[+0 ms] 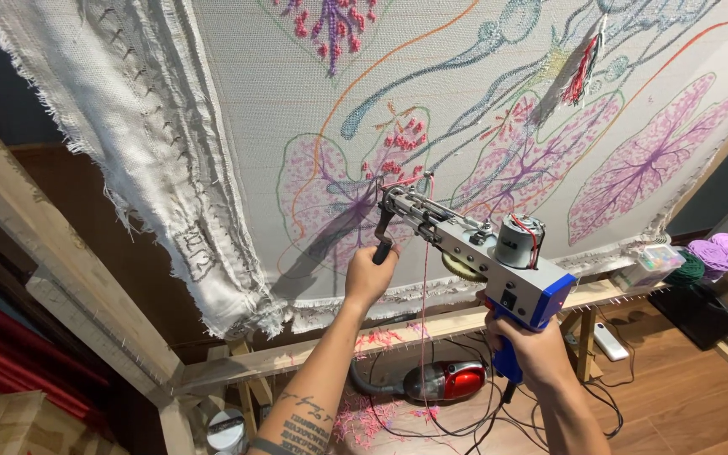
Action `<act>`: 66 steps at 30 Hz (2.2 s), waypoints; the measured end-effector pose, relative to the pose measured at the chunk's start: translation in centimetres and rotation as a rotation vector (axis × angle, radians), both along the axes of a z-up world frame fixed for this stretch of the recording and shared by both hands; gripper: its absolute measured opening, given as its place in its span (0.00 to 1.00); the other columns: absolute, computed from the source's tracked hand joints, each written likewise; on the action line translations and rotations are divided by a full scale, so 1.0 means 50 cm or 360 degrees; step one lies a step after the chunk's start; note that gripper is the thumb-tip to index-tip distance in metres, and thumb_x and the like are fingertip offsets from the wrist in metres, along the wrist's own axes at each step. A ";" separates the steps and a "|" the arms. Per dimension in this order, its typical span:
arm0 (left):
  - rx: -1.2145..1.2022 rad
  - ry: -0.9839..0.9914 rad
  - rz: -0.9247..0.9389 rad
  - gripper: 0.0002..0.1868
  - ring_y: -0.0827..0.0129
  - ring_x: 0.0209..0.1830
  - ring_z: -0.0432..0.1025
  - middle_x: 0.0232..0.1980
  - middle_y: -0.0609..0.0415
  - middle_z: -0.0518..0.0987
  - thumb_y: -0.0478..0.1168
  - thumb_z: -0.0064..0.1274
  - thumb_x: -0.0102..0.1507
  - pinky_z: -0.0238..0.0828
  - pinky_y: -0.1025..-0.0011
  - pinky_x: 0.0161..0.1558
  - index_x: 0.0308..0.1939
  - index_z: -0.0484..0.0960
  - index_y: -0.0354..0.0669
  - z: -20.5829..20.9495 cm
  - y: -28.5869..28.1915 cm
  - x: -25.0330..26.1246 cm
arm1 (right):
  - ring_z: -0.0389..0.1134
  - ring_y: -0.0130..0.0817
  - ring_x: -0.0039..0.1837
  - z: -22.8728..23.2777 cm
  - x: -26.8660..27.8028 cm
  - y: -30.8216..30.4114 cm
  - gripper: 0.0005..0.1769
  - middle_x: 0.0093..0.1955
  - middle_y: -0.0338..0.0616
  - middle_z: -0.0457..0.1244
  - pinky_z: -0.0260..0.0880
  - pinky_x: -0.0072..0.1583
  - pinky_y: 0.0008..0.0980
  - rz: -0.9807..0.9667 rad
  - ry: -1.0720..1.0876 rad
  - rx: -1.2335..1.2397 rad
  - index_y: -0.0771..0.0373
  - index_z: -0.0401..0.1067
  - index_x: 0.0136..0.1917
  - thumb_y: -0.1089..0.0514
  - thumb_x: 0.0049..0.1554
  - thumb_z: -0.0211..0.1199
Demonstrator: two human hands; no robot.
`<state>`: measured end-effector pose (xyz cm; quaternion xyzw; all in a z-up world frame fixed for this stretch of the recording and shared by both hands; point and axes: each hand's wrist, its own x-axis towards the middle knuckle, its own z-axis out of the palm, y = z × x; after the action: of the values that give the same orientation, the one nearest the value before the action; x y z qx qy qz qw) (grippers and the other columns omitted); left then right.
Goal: Using a tufting gun to create a patterned rug on a vertical frame.
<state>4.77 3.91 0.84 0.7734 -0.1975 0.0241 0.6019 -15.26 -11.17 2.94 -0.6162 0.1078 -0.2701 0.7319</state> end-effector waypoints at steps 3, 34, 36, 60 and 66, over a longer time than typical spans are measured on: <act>0.0048 0.0003 0.0024 0.20 0.71 0.14 0.60 0.14 0.58 0.68 0.50 0.50 0.56 0.56 0.72 0.21 0.15 0.71 0.40 0.002 0.001 0.010 | 0.57 0.34 0.25 0.006 0.009 0.009 0.20 0.27 0.51 0.60 0.56 0.28 0.29 -0.0002 0.0007 -0.0071 0.75 0.68 0.49 0.74 0.41 0.56; 0.0147 -0.0002 0.0008 0.21 0.69 0.14 0.63 0.15 0.57 0.71 0.53 0.48 0.56 0.59 0.71 0.21 0.17 0.73 0.41 0.020 0.002 -0.050 | 0.52 0.35 0.27 -0.010 -0.030 -0.017 0.24 0.33 0.56 0.59 0.52 0.30 0.29 -0.0004 -0.0055 0.0196 0.76 0.66 0.49 0.75 0.36 0.48; 0.0128 0.0057 0.0017 0.21 0.72 0.13 0.61 0.14 0.59 0.69 0.53 0.49 0.56 0.56 0.73 0.20 0.16 0.73 0.42 0.029 0.005 -0.053 | 0.54 0.35 0.24 -0.009 -0.023 -0.020 0.19 0.27 0.52 0.58 0.54 0.28 0.29 0.0011 -0.0046 0.0057 0.75 0.65 0.43 0.73 0.35 0.51; 0.0137 0.0017 0.0060 0.17 0.68 0.16 0.65 0.16 0.54 0.73 0.49 0.49 0.56 0.60 0.70 0.23 0.21 0.78 0.38 0.027 0.012 0.014 | 0.55 0.34 0.24 0.042 0.026 0.049 0.18 0.27 0.50 0.58 0.54 0.28 0.27 -0.0035 -0.0001 0.0041 0.75 0.68 0.47 0.72 0.40 0.52; 0.0392 0.0137 0.0098 0.19 0.70 0.13 0.65 0.15 0.57 0.71 0.50 0.47 0.60 0.58 0.71 0.19 0.19 0.75 0.43 0.030 0.009 0.094 | 0.61 0.36 0.27 0.067 0.078 0.059 0.11 0.27 0.50 0.62 0.60 0.29 0.29 -0.0019 0.0298 -0.0539 0.72 0.69 0.42 0.68 0.42 0.60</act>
<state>9.47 4.37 2.35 0.8475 -0.1493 -0.0151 0.5091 -11.34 -8.24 6.29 -0.7523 0.1322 -0.2302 0.6030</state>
